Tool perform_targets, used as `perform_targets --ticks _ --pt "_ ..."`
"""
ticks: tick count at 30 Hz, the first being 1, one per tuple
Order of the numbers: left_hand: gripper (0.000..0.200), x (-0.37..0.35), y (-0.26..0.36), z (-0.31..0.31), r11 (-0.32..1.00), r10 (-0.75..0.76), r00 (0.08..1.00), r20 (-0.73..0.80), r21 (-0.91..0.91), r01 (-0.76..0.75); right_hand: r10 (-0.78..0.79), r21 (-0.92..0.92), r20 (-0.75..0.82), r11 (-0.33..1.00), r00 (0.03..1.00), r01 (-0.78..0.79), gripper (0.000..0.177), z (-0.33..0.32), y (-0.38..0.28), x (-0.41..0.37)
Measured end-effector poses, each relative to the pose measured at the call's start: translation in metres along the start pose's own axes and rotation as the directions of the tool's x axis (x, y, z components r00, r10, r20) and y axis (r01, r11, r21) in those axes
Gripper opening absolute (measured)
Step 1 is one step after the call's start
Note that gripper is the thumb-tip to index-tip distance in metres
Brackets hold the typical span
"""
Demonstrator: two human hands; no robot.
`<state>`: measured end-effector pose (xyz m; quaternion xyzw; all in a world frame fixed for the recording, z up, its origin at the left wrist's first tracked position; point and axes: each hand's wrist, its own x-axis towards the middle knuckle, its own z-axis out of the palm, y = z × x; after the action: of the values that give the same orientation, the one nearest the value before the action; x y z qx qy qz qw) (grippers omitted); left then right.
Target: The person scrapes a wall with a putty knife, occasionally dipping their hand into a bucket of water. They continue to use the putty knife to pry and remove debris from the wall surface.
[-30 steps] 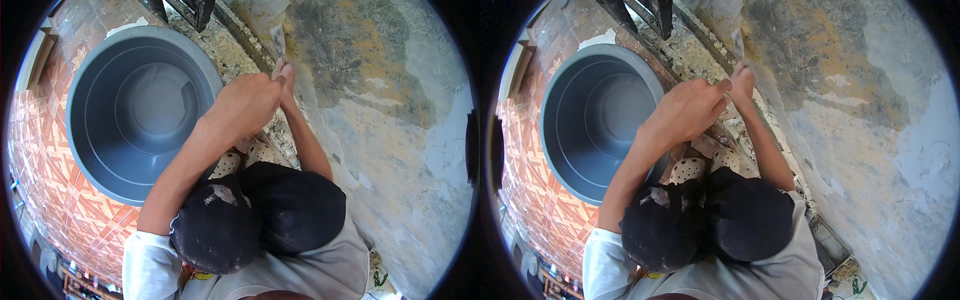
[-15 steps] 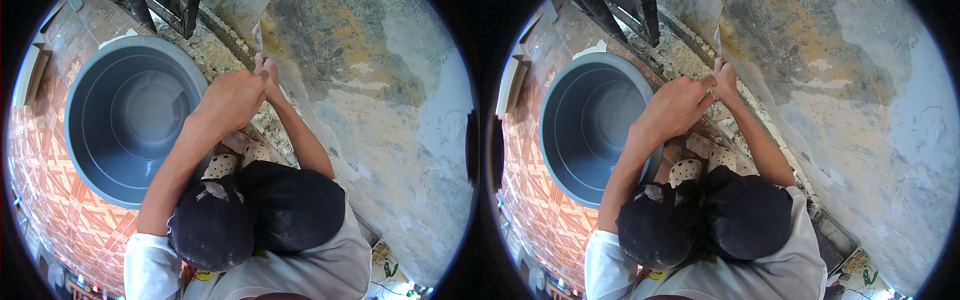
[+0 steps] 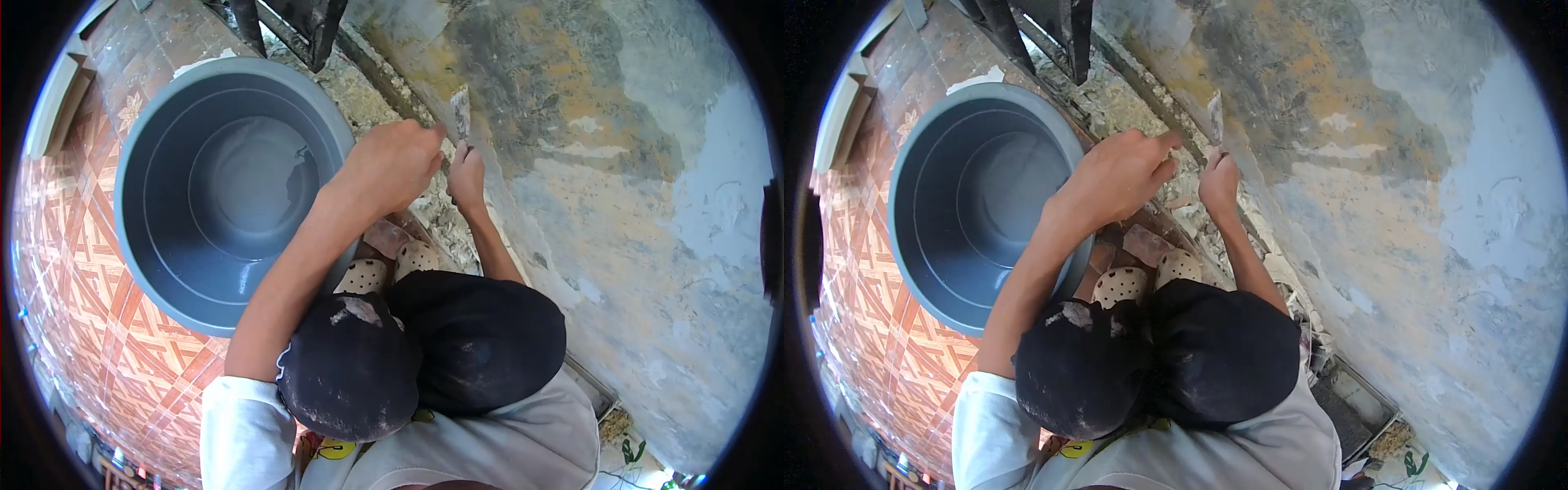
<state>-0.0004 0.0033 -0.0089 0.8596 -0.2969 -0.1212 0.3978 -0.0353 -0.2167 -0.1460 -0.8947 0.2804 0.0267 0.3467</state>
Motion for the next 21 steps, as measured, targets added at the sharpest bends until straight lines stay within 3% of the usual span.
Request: perform_targets --ticks 4,5,8,9,13,16,19,21 --pt "0.026 0.001 0.0 0.004 1.0 -0.025 0.999 0.021 0.008 0.025 -0.089 -0.124 0.134 0.987 0.987 0.106 0.047 0.015 -0.025 0.035" --pt "0.026 0.002 -0.001 0.004 1.0 -0.025 0.999 0.023 0.005 0.025 -0.029 -0.141 0.124 0.989 0.992 0.047 0.045 0.011 -0.034 0.034" --pt "0.025 0.002 0.0 -0.001 0.999 -0.003 1.0 -0.018 -0.037 0.002 -0.065 -0.06 0.037 0.996 0.997 0.067 0.045 0.013 -0.004 0.0" --pt "0.025 0.0 -0.002 -0.001 0.998 -0.005 0.999 -0.036 -0.06 0.003 -0.081 0.072 -0.051 0.994 0.995 0.084 0.046 0.016 0.003 -0.006" --pt "0.023 0.001 -0.002 0.004 1.0 -0.016 1.0 -0.017 0.008 0.016 -0.107 -0.067 0.11 0.991 0.988 0.115 0.046 0.031 -0.001 0.029" --pt "0.023 0.0 0.0 0.009 1.0 -0.007 1.0 -0.01 -0.025 0.007 -0.171 -0.041 0.073 0.984 0.983 0.174 0.047 0.028 -0.024 0.028" --pt "0.024 -0.002 -0.002 -0.001 0.999 -0.024 1.0 -0.002 -0.029 0.024 -0.064 0.096 0.045 0.994 0.997 0.059 0.05 0.027 0.004 0.004" --pt "0.025 0.001 -0.001 -0.001 1.0 -0.006 1.0 0.015 0.0 0.006 -0.12 0.009 0.065 0.993 0.991 0.119 0.052 0.031 -0.006 0.015"
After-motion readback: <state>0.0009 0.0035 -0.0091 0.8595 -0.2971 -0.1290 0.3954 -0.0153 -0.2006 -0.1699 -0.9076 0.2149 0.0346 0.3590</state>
